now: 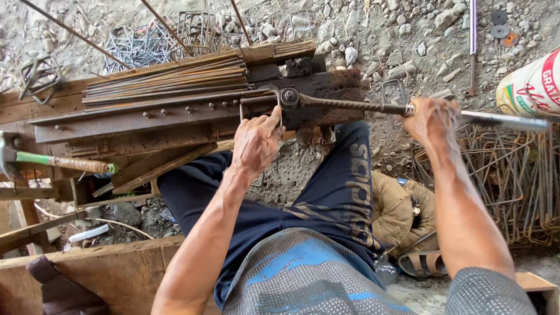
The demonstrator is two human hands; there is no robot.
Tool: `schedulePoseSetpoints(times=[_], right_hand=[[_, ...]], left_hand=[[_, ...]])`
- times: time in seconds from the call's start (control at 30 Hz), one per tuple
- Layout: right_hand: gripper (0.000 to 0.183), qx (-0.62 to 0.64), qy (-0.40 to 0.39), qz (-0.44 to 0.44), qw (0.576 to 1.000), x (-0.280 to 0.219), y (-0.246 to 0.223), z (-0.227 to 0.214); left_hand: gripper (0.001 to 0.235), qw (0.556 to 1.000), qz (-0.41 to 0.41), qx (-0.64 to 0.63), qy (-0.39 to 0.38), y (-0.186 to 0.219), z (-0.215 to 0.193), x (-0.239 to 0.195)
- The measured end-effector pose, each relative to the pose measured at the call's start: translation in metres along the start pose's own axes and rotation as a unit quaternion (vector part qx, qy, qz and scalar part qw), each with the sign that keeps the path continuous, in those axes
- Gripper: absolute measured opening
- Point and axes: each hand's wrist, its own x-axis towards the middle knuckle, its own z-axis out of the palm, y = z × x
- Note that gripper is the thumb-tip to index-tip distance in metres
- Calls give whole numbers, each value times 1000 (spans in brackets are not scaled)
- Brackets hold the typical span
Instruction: The person sits on the ground and uses a manual metal bending machine to bend thin metal rods into rectangular shapes. They repeatedly insert a rod into the machine, turn the crank to bend the metal, and then remove the finished piece.
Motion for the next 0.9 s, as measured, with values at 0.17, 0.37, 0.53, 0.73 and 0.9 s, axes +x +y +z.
schedulePoseSetpoints(times=[0.17,0.37,0.53,0.73,0.9], right_hand=[[59,22,-8,-5,1000,27,4,6],[46,-12,-17,29,999,-12,-5,5],[37,141,-7,55,988,-56,-24,-20],[37,125,-39,86,988,-96,-46,-42],[38,125,-105,101,981,-156,-80,-73]], left_hand=[[44,999,19,-36,-1,3,-16,12],[46,999,-7,-41,-17,6,-19,14],[39,994,-41,-97,-11,14,-28,9],[36,995,-10,-91,25,14,-29,12],[34,993,-9,-107,39,12,-27,12]])
